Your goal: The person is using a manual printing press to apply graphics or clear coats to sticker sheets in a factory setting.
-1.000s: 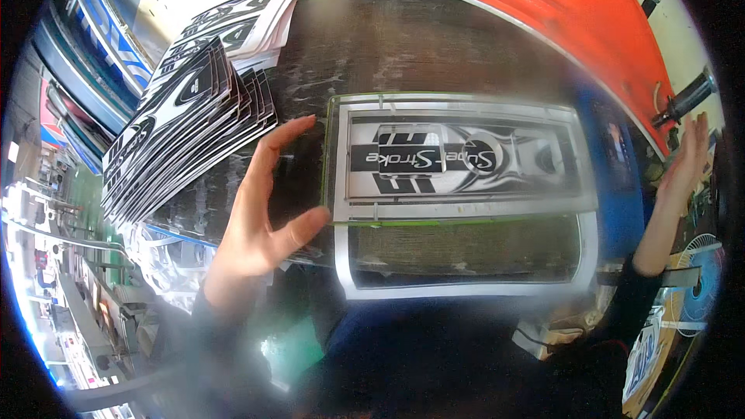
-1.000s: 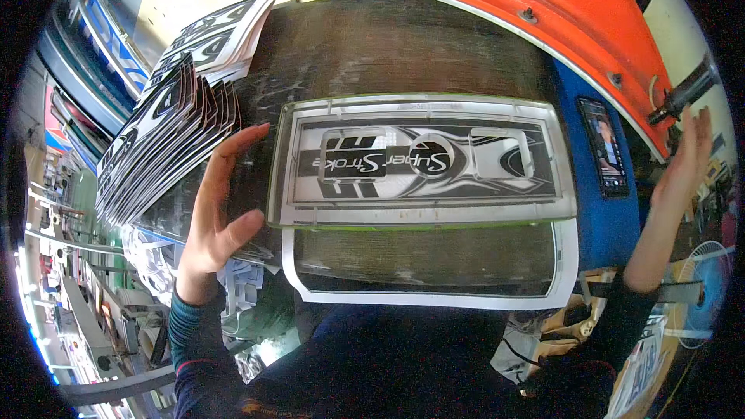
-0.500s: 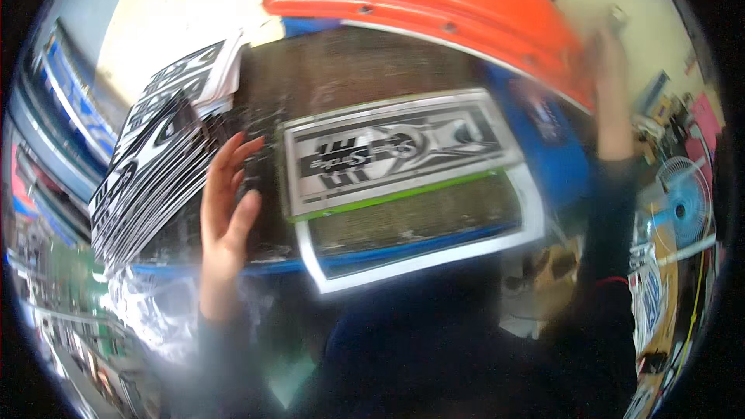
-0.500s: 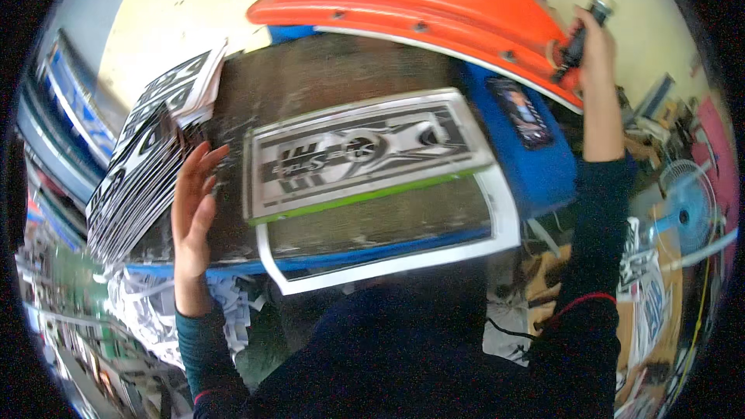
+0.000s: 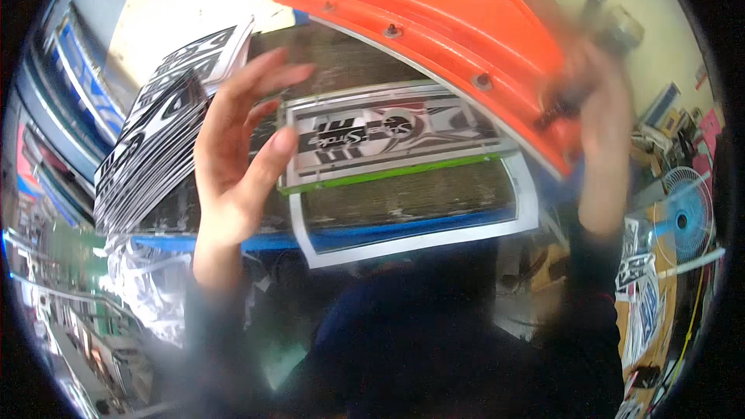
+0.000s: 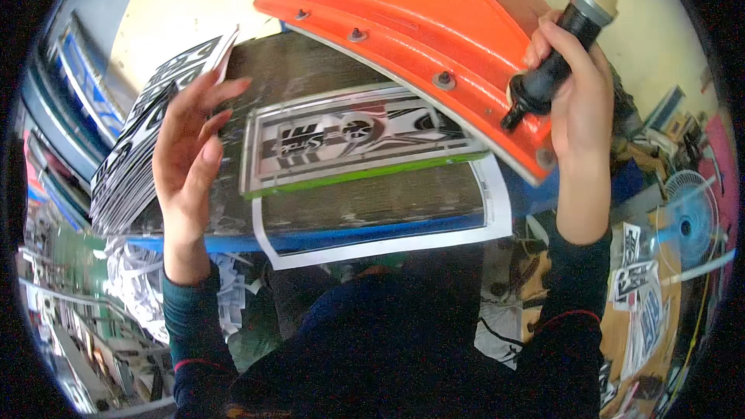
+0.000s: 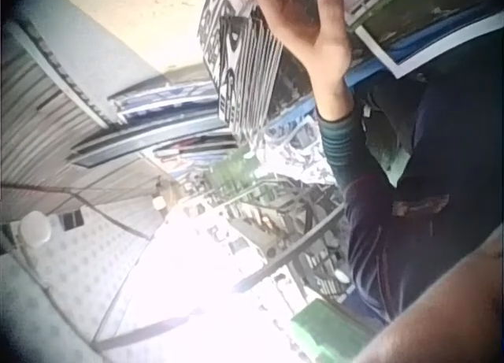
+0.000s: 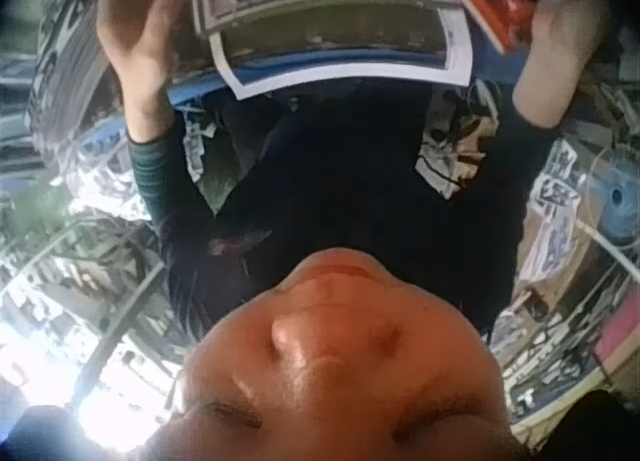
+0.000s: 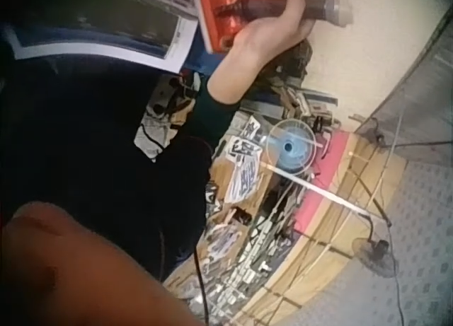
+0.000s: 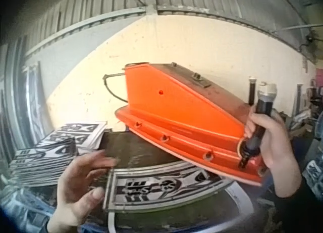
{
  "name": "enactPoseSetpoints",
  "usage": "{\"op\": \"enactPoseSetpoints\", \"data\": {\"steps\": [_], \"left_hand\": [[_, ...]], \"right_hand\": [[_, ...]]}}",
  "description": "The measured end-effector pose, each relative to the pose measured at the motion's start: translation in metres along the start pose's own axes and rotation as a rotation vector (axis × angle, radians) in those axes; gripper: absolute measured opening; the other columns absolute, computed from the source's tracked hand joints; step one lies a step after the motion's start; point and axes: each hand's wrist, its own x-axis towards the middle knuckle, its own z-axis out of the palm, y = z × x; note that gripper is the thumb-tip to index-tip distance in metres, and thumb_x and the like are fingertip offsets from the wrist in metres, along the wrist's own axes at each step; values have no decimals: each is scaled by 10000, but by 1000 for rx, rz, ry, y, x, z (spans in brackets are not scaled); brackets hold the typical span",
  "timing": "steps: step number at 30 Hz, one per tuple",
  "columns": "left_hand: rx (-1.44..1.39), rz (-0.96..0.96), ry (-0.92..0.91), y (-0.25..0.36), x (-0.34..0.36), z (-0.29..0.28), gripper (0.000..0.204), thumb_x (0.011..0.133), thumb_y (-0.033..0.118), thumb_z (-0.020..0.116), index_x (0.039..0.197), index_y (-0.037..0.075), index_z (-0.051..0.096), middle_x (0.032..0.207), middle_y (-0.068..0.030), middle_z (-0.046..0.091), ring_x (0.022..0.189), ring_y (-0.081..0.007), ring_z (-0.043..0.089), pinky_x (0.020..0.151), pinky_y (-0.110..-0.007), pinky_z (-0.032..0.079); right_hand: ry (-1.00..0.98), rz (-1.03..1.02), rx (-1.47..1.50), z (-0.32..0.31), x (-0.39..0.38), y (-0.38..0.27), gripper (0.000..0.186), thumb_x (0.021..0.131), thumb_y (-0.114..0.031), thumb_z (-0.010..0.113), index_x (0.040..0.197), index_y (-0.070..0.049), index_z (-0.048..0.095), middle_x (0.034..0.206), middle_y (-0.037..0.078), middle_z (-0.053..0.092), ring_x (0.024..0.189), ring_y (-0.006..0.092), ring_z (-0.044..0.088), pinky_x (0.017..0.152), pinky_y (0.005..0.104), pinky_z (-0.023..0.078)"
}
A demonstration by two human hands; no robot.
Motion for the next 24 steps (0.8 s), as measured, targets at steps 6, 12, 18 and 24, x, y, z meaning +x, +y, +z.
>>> {"op": "enactPoseSetpoints", "data": {"steps": [6, 12, 18, 24], "left_hand": [[1, 173, -185, 25, 35, 18, 582, 881, 145, 610, 1383, -32, 374, 1191, -183, 611, 1081, -211, 604, 908, -293, 455], [138, 338, -54, 57, 28, 36, 673, 843, 47, 643, 1411, -46, 294, 1195, -235, 588, 1038, -260, 634, 841, -316, 525], [480, 468, 245, 71, 20, 22, 695, 808, 65, 702, 1360, -70, 302, 1226, -273, 540, 1028, -311, 634, 806, -339, 553], [914, 587, 267, 81, 35, -25, 355, 852, 119, 681, 1119, -44, 511, 1198, -217, 577, 1037, -267, 610, 864, -352, 503]], "right_hand": [[-330, -16, -75, 54, -46, -20, 445, 872, -162, 543, 1236, 70, 437, 936, 120, 596, 914, 178, 574, 861, 309, 438], [-203, -628, -649, 61, -26, -16, 561, 813, -187, 672, 1310, -19, 471, 1256, 132, 555, 1179, 243, 518, 1012, 366, 380], [453, -1116, -1423, -12, 43, -14, 453, 813, -163, 713, 1238, -100, 569, 1279, 78, 563, 1181, 248, 520, 1017, 372, 382], [401, -1251, -1340, -23, 49, -21, 311, 744, -213, 790, 1015, -123, 668, 1157, 56, 630, 1079, 221, 576, 922, 339, 431]]}}
